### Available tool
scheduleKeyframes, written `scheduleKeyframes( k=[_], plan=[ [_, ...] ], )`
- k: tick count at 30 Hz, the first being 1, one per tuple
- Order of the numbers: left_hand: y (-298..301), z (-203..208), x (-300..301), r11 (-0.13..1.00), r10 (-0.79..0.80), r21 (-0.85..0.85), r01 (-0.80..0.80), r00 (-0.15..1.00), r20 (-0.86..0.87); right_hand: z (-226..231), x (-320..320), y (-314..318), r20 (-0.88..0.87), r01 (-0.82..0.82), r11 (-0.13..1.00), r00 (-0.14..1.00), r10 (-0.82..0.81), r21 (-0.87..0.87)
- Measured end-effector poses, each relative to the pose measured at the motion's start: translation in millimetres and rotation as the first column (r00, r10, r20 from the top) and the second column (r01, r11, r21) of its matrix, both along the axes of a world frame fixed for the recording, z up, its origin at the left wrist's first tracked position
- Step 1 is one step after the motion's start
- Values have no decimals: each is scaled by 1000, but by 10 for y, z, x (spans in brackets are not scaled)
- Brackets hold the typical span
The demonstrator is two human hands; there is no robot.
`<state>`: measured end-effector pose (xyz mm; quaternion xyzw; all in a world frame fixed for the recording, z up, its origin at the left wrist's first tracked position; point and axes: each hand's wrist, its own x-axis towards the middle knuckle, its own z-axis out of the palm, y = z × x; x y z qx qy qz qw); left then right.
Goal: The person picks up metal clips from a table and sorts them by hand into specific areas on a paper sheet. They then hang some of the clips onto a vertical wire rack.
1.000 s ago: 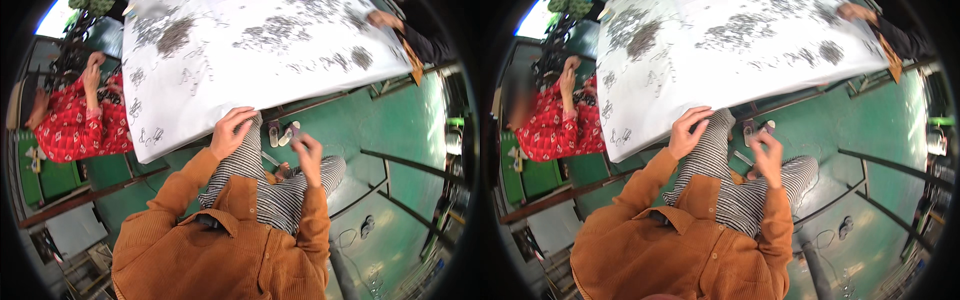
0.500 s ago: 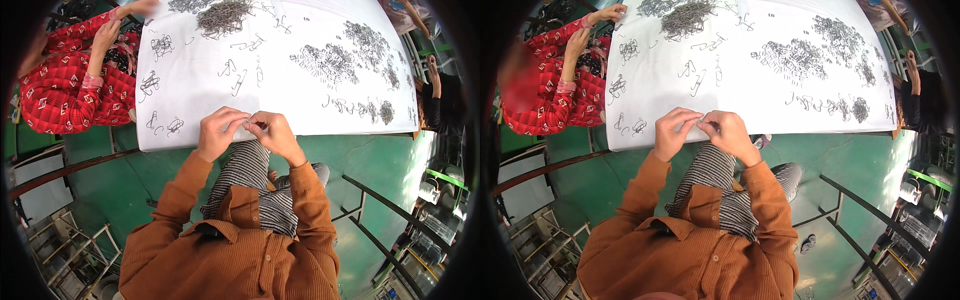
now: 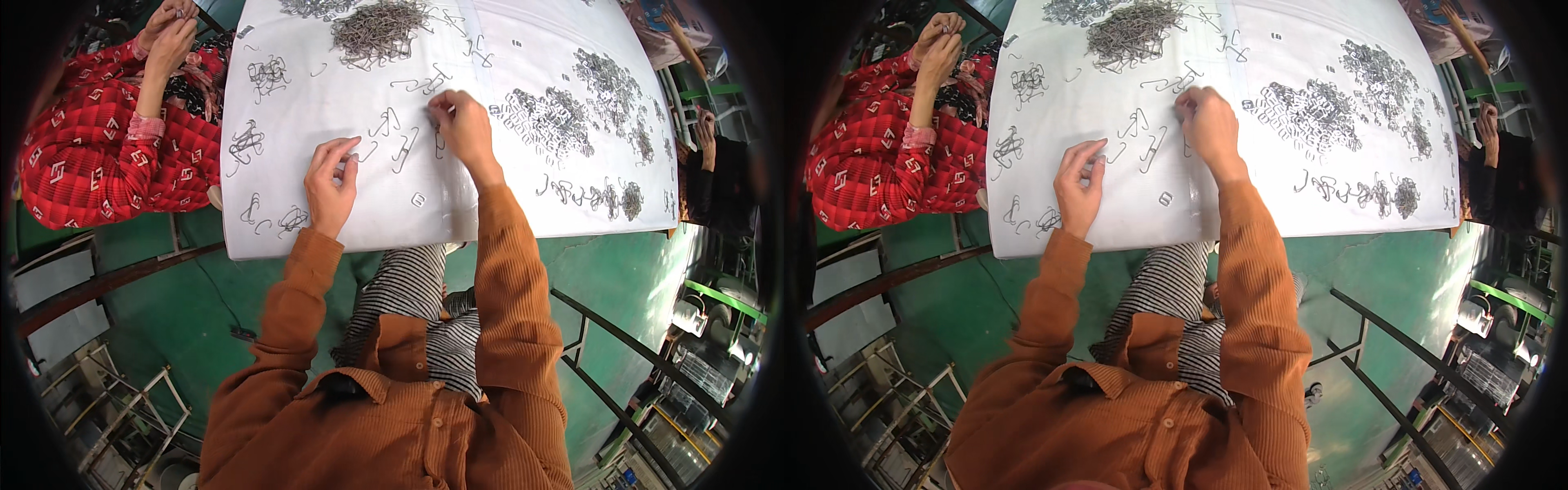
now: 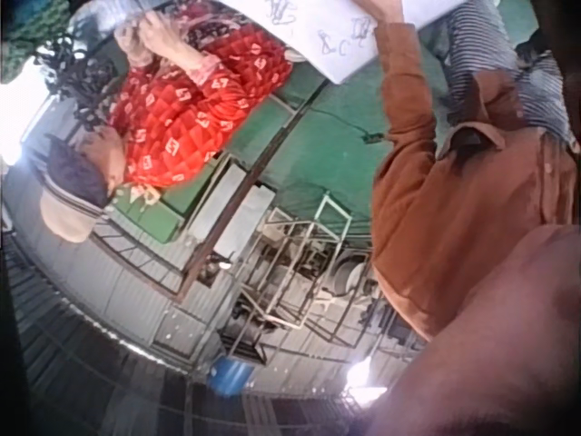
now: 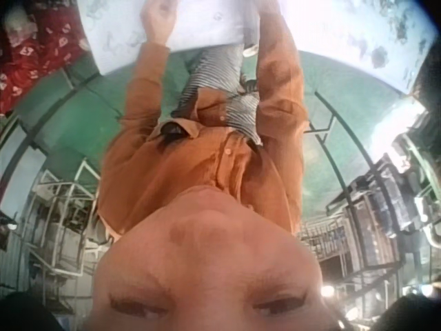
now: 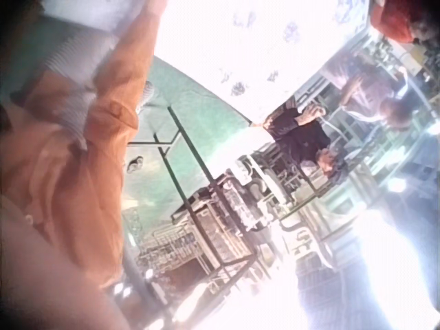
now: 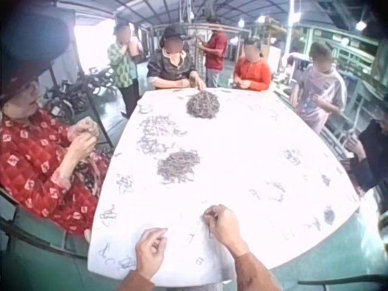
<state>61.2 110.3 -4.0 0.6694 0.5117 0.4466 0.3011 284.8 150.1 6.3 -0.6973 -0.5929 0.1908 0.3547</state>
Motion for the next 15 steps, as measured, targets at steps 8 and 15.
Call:
scheduleKeyframes(
  k=[8,15],
  plan=[
    [48,-58,-55,1000,-9,12,8,1000,22,33,-64,569,356,-49,986,929,105,-162],
    [43,-46,-49,1000,0,-2,0,999,34,91,-91,596,493,-110,968,844,211,-227]
  ],
)
